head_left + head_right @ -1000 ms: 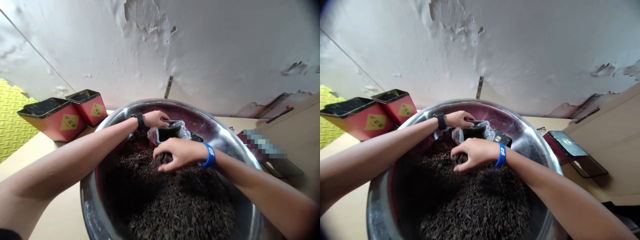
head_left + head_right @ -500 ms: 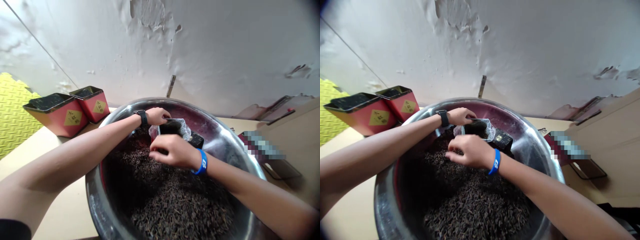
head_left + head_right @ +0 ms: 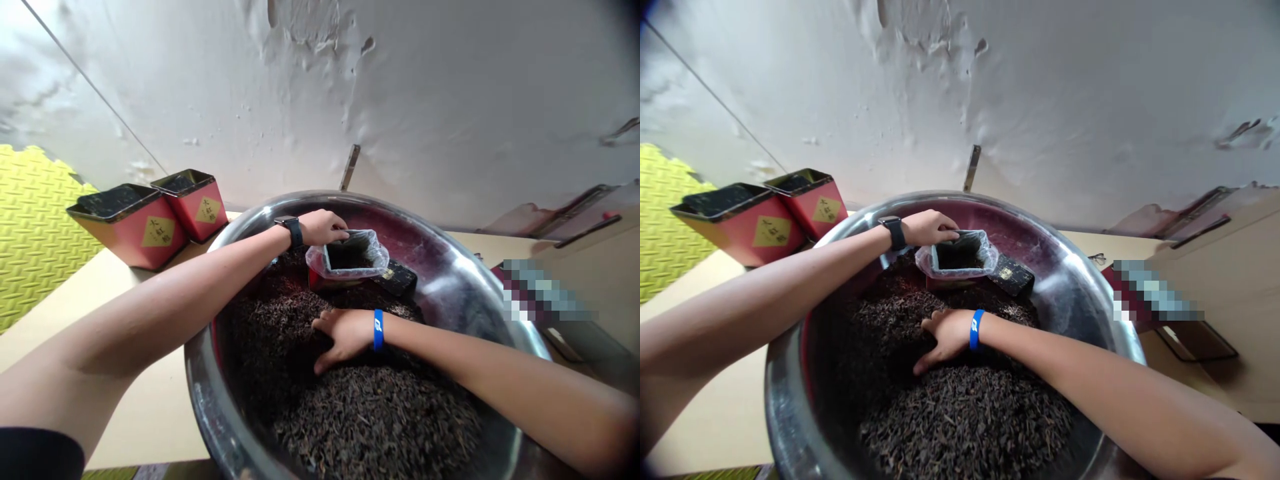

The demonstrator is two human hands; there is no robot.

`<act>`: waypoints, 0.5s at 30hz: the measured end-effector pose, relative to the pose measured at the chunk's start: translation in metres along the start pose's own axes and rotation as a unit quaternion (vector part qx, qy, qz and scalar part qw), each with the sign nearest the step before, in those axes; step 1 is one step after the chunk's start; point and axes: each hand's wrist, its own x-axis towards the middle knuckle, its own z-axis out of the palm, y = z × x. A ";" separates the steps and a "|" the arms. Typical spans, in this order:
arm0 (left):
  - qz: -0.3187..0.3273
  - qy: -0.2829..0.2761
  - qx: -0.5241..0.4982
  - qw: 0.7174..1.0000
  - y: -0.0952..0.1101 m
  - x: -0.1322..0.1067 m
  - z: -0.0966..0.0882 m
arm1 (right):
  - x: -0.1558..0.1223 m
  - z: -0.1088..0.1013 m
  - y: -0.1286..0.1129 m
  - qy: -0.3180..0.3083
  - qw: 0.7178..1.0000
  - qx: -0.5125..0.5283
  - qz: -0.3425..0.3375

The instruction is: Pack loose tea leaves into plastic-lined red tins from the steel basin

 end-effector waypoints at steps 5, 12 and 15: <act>0.003 0.003 0.002 1.000 -0.003 0.001 -0.001 | -0.012 -0.015 -0.019 -0.069 0.997 0.004 -0.036; 0.016 -0.003 -0.001 1.000 -0.001 0.000 0.000 | -0.032 -0.037 -0.026 0.064 0.995 -0.039 -0.062; 0.029 -0.010 -0.009 0.999 0.003 -0.001 -0.001 | -0.046 -0.057 -0.024 0.143 0.988 -0.021 -0.061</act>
